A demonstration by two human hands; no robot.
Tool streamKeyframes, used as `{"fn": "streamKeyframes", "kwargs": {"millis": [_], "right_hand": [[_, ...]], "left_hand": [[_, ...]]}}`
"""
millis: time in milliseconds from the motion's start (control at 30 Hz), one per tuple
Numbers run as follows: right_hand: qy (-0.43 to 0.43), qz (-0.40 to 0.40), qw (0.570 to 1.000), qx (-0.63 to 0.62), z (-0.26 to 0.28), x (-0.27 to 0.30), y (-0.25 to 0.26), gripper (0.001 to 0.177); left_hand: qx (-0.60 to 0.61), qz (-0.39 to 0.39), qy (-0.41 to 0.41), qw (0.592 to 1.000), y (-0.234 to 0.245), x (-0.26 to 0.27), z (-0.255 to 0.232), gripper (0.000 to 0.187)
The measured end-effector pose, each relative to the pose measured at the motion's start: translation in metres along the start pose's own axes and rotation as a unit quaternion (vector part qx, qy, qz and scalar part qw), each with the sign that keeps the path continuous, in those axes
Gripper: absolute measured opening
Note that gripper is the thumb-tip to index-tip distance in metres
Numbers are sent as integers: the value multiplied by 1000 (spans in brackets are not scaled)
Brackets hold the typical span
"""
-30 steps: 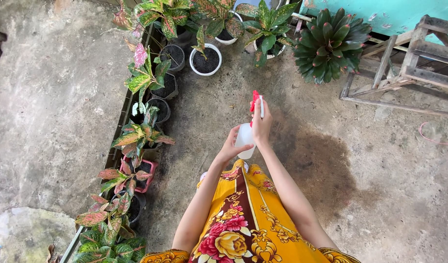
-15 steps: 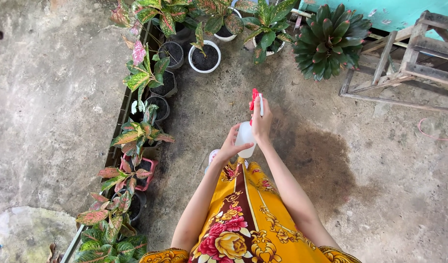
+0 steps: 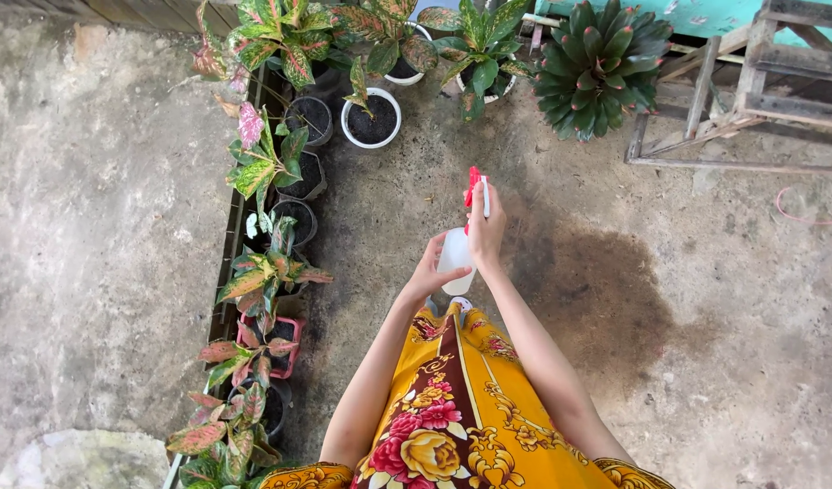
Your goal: Spraying water on various potted plants in an outdoor garden area.
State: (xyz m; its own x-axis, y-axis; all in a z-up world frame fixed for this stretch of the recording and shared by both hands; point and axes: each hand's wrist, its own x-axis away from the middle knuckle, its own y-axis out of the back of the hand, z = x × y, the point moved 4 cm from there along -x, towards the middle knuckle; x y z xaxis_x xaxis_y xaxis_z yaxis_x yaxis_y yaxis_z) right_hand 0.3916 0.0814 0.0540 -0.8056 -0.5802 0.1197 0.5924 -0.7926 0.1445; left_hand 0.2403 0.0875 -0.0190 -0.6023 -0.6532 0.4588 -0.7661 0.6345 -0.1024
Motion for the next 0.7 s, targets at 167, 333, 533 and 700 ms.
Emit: {"fn": "streamKeyframes", "kwargs": {"millis": [167,333,533,700], "right_hand": [[-11,-19,1000,7,-2,1,-8,51],[-19,-33,999,4,-10,-2,-13,53],[-20,-64,998,6,-3,-3,-5,51],[-26,-78,996,-17,3,-1,0,53]], "left_hand": [[-4,18,8,1000,8,-3,-5,99],[-2,30,1,1000,17,-11,-9,98],[-4,58,9,998,15,-15,-14,98],[-15,73,14,997,12,-20,-13,99]]}}
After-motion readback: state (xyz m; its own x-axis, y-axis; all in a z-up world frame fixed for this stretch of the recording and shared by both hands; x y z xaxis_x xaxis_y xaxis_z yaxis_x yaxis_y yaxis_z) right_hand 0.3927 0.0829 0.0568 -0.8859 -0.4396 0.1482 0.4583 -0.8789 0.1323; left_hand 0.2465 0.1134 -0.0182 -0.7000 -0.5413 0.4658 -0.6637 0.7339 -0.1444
